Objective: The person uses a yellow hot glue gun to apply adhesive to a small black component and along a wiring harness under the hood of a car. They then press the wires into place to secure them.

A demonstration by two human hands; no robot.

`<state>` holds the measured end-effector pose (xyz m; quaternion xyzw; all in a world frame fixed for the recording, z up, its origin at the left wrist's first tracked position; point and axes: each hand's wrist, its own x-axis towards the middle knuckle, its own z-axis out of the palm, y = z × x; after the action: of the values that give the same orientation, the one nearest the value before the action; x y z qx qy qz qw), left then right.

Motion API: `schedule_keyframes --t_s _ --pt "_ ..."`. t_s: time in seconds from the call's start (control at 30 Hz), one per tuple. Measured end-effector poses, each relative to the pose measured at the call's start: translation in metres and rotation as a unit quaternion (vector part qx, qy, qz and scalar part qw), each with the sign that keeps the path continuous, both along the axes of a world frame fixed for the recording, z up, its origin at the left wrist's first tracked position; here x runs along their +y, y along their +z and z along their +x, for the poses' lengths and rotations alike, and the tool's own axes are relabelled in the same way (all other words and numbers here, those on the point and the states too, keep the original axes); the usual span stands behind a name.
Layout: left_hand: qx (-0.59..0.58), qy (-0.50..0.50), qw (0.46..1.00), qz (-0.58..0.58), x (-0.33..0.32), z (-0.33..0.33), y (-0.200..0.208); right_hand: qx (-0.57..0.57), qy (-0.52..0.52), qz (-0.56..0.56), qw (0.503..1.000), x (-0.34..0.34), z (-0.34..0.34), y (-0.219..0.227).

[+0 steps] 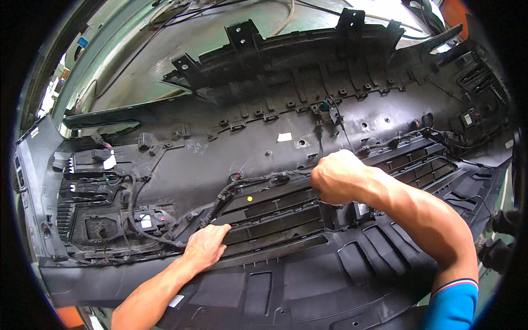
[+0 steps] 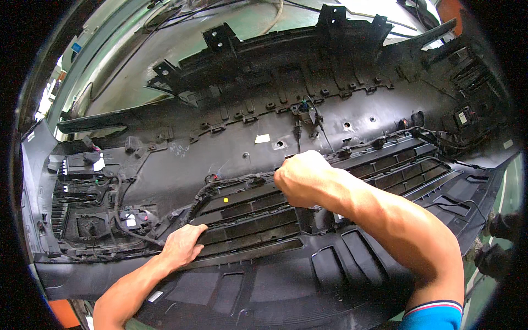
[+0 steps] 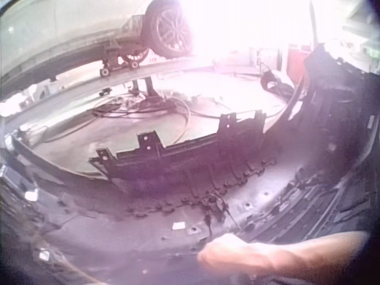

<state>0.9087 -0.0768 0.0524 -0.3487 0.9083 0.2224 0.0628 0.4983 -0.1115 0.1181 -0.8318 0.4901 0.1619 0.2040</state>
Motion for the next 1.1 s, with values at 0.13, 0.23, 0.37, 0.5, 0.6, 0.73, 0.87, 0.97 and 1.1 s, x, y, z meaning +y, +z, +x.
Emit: schedule_keyframes --t_s 0.13,0.23,0.37,0.5,0.6,0.73,0.87,0.97,1.1 --pt "0.005 0.000 1.000 0.005 -0.002 0.001 0.000 -0.033 -0.011 -0.019 0.999 -0.001 -0.002 -0.002" --pt "-0.002 0.003 1.000 0.020 -0.003 0.002 0.000 -0.039 0.003 -0.012 0.999 -0.001 -0.006 -0.001" --pt "-0.008 0.010 1.000 0.023 -0.004 0.001 0.000 -0.043 0.005 -0.006 0.999 -0.003 -0.004 0.002" --pt "0.017 0.004 1.000 0.015 -0.005 0.000 0.001 -0.042 0.003 -0.009 0.999 -0.004 -0.001 0.003" --pt "0.018 0.005 1.000 0.015 -0.005 -0.001 0.002 -0.033 0.001 0.000 0.999 -0.006 -0.001 0.004" --pt "0.024 0.007 1.000 0.015 -0.004 0.000 0.002 -0.020 -0.002 0.005 1.000 -0.006 -0.002 0.003" --pt "0.026 0.011 0.999 0.017 -0.004 0.001 0.002 -0.015 -0.026 0.010 1.000 -0.006 -0.002 0.003" --pt "0.035 0.007 0.999 0.009 -0.004 0.001 0.000 -0.011 -0.043 0.023 0.999 -0.006 -0.004 0.005" --pt "0.029 0.008 1.000 0.008 -0.004 0.001 0.001 -0.011 -0.059 0.028 0.998 -0.006 -0.006 0.008"
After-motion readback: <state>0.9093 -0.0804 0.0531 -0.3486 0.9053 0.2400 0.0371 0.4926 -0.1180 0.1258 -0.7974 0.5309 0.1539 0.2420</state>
